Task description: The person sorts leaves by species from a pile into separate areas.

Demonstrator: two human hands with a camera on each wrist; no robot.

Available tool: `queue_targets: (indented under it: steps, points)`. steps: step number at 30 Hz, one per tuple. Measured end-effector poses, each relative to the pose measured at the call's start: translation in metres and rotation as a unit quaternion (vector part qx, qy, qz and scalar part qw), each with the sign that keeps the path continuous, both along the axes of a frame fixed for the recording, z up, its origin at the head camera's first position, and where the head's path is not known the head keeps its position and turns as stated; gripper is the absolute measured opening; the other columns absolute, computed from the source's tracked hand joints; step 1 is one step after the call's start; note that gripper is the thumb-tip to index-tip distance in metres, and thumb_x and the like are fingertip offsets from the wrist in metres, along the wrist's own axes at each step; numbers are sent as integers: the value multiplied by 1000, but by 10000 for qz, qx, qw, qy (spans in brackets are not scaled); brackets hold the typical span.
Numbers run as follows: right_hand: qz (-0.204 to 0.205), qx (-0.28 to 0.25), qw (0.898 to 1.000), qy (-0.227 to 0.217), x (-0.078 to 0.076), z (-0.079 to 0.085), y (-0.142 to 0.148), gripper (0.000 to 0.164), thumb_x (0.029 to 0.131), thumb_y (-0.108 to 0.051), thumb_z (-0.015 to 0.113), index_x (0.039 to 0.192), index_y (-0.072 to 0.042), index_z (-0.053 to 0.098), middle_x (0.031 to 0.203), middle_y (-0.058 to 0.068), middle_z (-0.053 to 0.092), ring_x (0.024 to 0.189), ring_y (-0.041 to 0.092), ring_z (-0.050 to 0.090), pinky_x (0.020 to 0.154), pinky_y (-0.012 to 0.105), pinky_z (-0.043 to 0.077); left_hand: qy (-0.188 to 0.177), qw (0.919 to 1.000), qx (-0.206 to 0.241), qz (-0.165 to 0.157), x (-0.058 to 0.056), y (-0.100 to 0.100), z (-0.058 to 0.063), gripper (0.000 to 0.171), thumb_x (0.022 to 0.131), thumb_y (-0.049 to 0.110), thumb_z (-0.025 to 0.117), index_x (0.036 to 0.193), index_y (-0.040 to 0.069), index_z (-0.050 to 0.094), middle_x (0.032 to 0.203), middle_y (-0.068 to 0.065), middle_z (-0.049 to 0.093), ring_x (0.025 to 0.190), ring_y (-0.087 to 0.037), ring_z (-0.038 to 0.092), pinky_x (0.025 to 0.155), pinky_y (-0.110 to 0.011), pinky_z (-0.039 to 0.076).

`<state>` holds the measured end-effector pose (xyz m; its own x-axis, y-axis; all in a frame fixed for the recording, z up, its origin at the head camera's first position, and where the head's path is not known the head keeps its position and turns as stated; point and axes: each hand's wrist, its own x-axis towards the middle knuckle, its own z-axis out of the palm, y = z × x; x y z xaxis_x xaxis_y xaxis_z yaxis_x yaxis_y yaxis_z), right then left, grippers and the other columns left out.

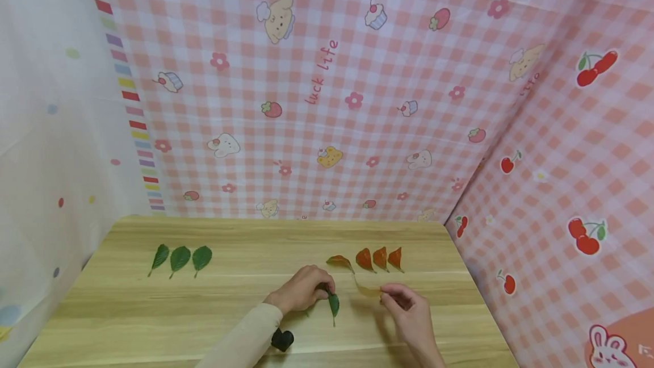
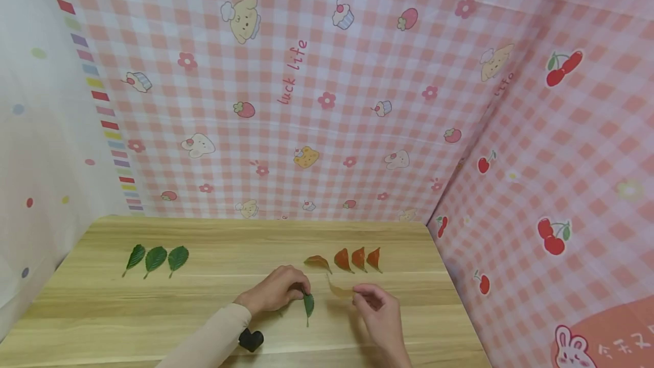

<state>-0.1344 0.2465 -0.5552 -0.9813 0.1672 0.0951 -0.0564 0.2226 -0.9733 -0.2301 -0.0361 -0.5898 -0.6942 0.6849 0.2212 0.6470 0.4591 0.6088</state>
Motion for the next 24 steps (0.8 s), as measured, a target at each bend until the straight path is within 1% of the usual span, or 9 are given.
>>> queue_targets:
  steps: [1,4,7,10,13,16,20,22,24]
  points:
    - [-19,2,10000,-8,0,0,1,16,100,4,79,115,8,80,103,6,85,86,6,77,79,21,64,89,9999,18,-43,1,-1,1,7,97,8,84,101,14,83,102,3,85,100,-10,74,96,-33,62]
    - [-53,-1,10000,-6,0,0,3,14,101,1,79,113,9,79,96,1,83,84,6,75,77,21,62,50,10000,22,-60,2,-2,4,7,97,7,84,102,12,84,102,1,86,101,-13,74,97,-36,62]
    - [-140,54,9999,-13,0,2,5,13,102,-2,80,112,7,78,95,-4,80,84,5,72,76,19,59,5,10000,-14,-21,3,-2,4,7,98,7,84,102,13,84,103,2,86,102,-13,74,98,-36,61]
    - [-242,109,9996,-79,0,3,8,15,104,-5,81,114,5,78,98,-4,79,88,3,72,79,18,58,7,10000,15,-5,2,-2,4,8,98,7,84,101,14,84,103,3,86,101,-13,74,98,-36,61]
    - [-327,160,9992,-161,0,3,11,17,106,-8,79,118,4,76,101,-3,79,92,4,73,84,18,59,40,10000,31,-9,2,-2,3,7,98,8,84,101,14,84,103,4,86,101,-13,74,97,-36,61]
    - [-370,66,9992,-164,-1,4,13,17,107,-5,75,120,7,73,98,-2,80,91,5,74,85,19,61,-63,10000,13,17,1,-2,4,7,98,8,84,101,14,84,103,4,86,102,-12,74,99,-36,61]
    - [-374,-168,9991,-53,-3,3,13,18,108,1,72,122,12,69,92,-7,80,86,2,74,83,17,62,-141,9999,-34,53,2,-1,6,8,97,7,84,100,14,84,103,4,86,103,-11,74,100,-35,60]
    - [-392,-217,9990,0,-4,2,13,20,107,4,71,124,13,68,90,-10,79,85,0,73,81,16,61,-160,9998,-40,68,2,-1,7,8,97,6,84,100,14,84,102,4,86,103,-11,74,100,-35,60]
    - [-425,-247,9988,47,-4,1,14,20,106,6,71,125,13,67,89,-10,78,84,0,73,79,17,61,-192,9998,-40,85,2,0,8,8,98,6,84,100,14,84,103,4,86,103,-11,74,101,-34,60]
